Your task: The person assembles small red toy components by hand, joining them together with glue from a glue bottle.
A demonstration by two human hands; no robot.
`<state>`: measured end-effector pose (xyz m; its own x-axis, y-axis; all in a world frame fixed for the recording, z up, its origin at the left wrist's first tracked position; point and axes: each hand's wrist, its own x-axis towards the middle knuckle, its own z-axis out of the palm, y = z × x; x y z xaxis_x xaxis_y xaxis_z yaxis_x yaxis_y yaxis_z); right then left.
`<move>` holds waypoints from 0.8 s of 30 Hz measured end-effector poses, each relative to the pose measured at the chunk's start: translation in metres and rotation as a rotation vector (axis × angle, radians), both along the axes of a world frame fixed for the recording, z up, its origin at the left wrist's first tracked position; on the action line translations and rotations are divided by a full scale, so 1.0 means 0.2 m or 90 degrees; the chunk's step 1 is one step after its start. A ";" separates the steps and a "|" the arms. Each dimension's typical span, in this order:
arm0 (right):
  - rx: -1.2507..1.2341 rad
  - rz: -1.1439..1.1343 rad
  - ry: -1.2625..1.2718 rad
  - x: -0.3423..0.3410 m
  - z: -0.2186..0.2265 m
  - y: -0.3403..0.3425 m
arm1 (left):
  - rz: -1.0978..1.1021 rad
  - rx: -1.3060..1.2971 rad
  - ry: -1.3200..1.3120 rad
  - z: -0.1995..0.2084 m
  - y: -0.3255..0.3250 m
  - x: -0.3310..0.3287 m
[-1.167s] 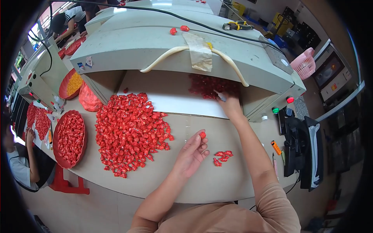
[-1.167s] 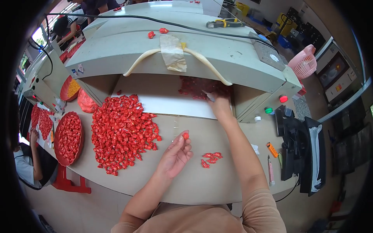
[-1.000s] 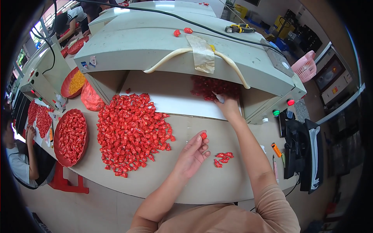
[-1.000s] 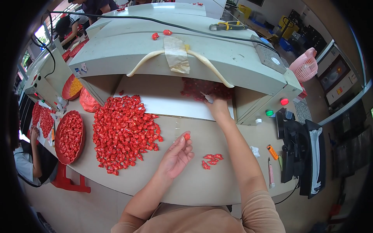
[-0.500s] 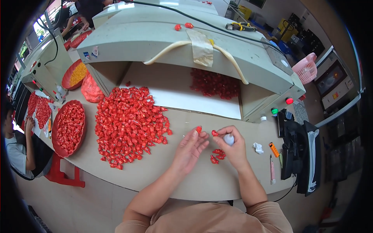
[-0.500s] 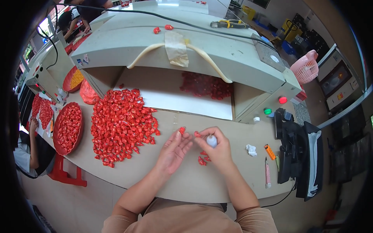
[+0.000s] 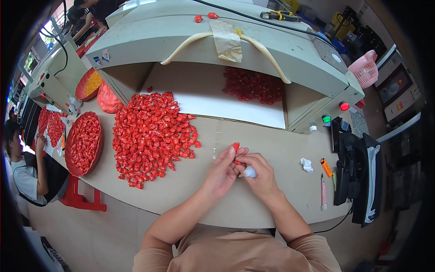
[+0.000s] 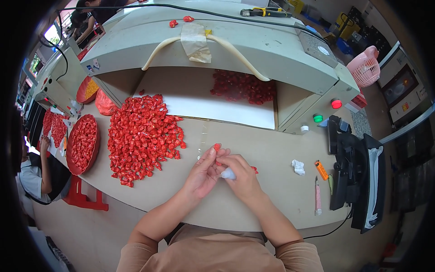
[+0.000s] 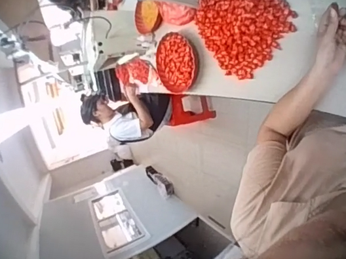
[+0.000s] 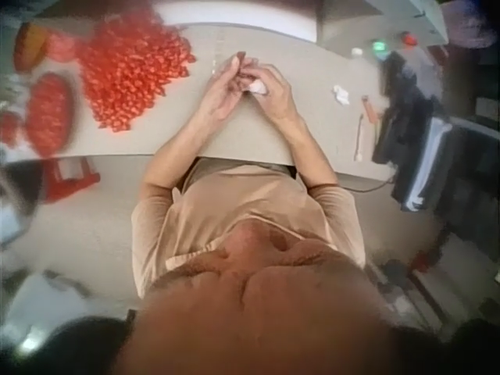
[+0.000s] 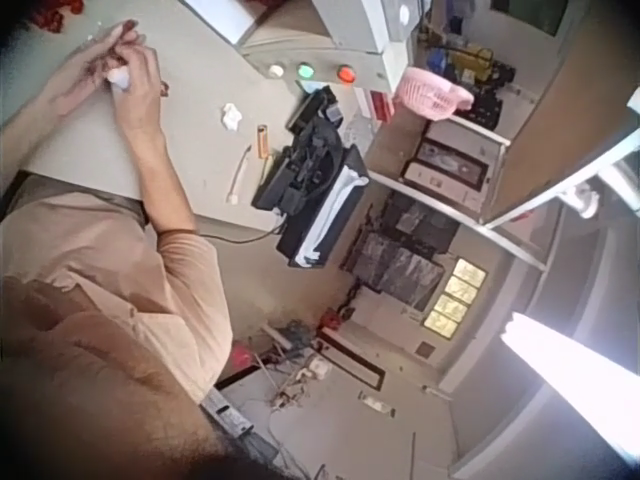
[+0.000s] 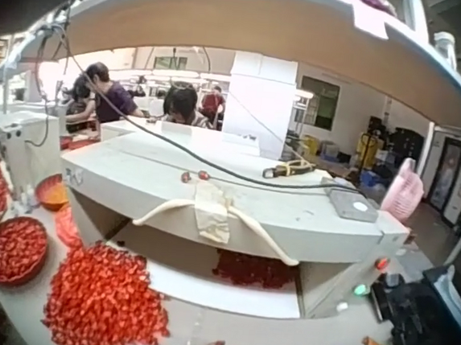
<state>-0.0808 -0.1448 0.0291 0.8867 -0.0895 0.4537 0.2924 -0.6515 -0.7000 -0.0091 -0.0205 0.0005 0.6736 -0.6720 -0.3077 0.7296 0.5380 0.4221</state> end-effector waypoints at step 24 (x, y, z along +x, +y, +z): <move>0.234 -0.146 -0.054 -0.15 0.77 -0.07 | -0.041 -0.133 -0.156 0.12 0.09 -0.04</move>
<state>-0.1105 -0.1593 0.1827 0.7865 -0.4483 0.4248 0.2355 -0.4182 -0.8773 -0.0169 -0.0022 0.0241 0.6651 -0.7467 0.0065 0.6553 0.5878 0.4744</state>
